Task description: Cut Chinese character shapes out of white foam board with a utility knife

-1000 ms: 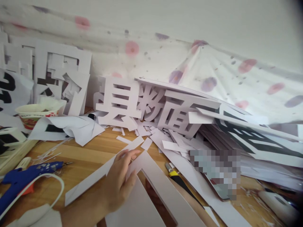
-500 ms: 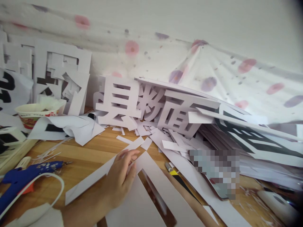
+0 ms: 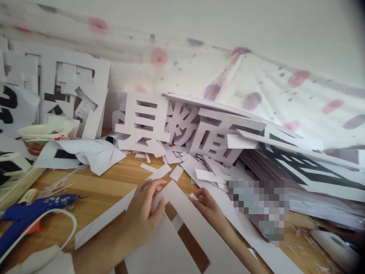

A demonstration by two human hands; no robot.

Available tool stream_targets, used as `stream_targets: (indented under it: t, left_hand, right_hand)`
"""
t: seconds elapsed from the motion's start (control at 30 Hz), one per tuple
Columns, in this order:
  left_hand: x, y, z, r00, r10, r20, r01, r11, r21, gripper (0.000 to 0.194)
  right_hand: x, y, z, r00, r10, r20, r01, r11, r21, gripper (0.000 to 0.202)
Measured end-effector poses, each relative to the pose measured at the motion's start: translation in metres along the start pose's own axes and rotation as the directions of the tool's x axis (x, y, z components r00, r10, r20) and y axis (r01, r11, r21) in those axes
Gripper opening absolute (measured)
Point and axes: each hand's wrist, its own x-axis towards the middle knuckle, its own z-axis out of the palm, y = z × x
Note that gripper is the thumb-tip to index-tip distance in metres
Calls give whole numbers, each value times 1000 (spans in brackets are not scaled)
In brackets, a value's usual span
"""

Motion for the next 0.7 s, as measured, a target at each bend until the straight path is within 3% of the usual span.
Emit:
stream_targets:
  t: [0.13, 0.23, 0.4, 0.57, 0.7]
  left_hand:
    - [1, 4, -3, 1000, 6, -11, -6, 999, -32, 35]
    - [3, 5, -4, 997, -61, -46, 58, 996, -75, 42]
    - [8, -5, -5, 993, -116, -26, 113, 990, -79, 42]
    - [10, -7, -7, 999, -53, 6, 53, 997, -50, 25]
    - [10, -3, -7, 1000, -21, -17, 20, 998, -54, 23]
  right_hand:
    - [6, -5, -15, 980, -19, -196, 52, 985, 164, 24]
    - [15, -6, -29, 943, -32, -330, 131, 951, 281, 30]
    - [31, 3, -45, 905, -91, -415, 262, 888, 377, 41]
    - [38, 9, -47, 882, -126, -454, 276, 919, 281, 42]
    - [31, 3, -44, 894, -183, -409, 195, 981, -13, 37]
